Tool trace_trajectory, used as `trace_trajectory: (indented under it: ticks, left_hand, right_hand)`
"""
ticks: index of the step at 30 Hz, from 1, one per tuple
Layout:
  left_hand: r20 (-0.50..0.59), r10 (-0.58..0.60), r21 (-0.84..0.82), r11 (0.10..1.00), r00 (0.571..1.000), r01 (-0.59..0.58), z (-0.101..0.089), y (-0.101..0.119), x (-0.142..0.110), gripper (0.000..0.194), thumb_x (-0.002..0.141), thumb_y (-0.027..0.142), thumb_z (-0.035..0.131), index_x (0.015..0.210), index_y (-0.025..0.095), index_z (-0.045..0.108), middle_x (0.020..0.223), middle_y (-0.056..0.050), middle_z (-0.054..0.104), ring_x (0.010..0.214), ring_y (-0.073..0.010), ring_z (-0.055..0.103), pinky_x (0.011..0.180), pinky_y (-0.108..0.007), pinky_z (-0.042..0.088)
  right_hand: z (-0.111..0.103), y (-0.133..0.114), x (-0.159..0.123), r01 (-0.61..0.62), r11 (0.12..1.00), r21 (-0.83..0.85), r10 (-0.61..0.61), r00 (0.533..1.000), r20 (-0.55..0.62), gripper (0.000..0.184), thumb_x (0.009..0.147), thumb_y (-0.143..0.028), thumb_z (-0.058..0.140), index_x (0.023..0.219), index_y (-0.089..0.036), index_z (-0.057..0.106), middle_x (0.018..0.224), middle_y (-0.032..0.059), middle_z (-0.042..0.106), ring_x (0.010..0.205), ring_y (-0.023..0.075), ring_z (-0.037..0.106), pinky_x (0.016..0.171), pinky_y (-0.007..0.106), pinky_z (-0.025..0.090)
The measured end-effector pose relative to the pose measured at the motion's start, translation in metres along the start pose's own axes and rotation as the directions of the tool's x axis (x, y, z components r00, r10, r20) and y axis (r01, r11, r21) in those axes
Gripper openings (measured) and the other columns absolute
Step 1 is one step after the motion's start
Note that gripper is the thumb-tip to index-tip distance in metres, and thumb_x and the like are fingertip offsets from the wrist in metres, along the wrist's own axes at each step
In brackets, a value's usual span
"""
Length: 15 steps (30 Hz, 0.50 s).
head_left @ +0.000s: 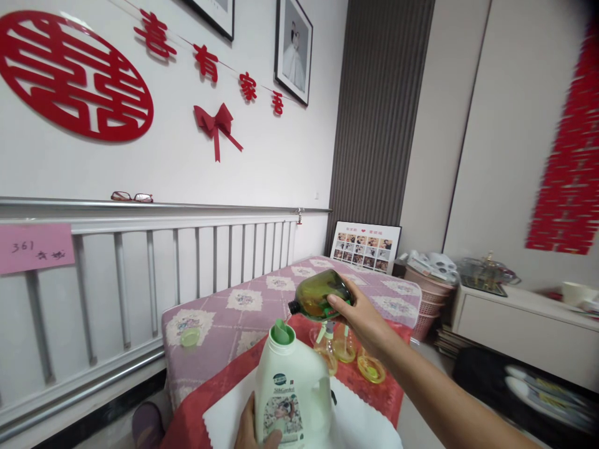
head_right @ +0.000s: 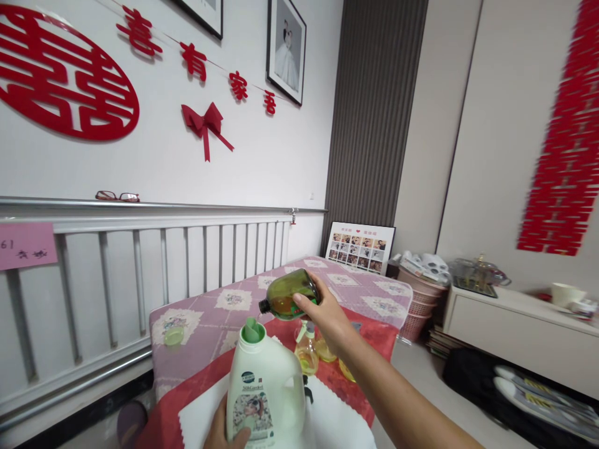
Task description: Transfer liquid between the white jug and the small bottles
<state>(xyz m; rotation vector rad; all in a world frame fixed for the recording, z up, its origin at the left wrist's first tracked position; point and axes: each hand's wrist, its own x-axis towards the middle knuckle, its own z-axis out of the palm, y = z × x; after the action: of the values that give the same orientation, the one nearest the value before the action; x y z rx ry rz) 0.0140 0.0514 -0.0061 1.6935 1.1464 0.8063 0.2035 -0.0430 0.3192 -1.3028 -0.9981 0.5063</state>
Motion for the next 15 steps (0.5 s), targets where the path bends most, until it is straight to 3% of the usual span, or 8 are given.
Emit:
trace_trajectory:
  ticks: [15]
  left_hand:
    - [0.027,-0.005,-0.024,1.000,1.000,0.006,0.0024,-0.0050,0.0030,0.094,0.062,0.029,0.057,0.145,0.009,0.019,0.147,-0.014,0.051,0.131,-0.0221,0.054,0.106,-0.025,0.044]
  right_hand:
    - [-0.0031,-0.0093,0.0020,0.030,0.998,-0.055,-0.029,0.999,0.027,0.079,0.069,-0.053,0.075,0.138,-0.029,0.043,0.134,0.0102,0.057,0.099,0.0272,0.066,0.076,0.039,0.059]
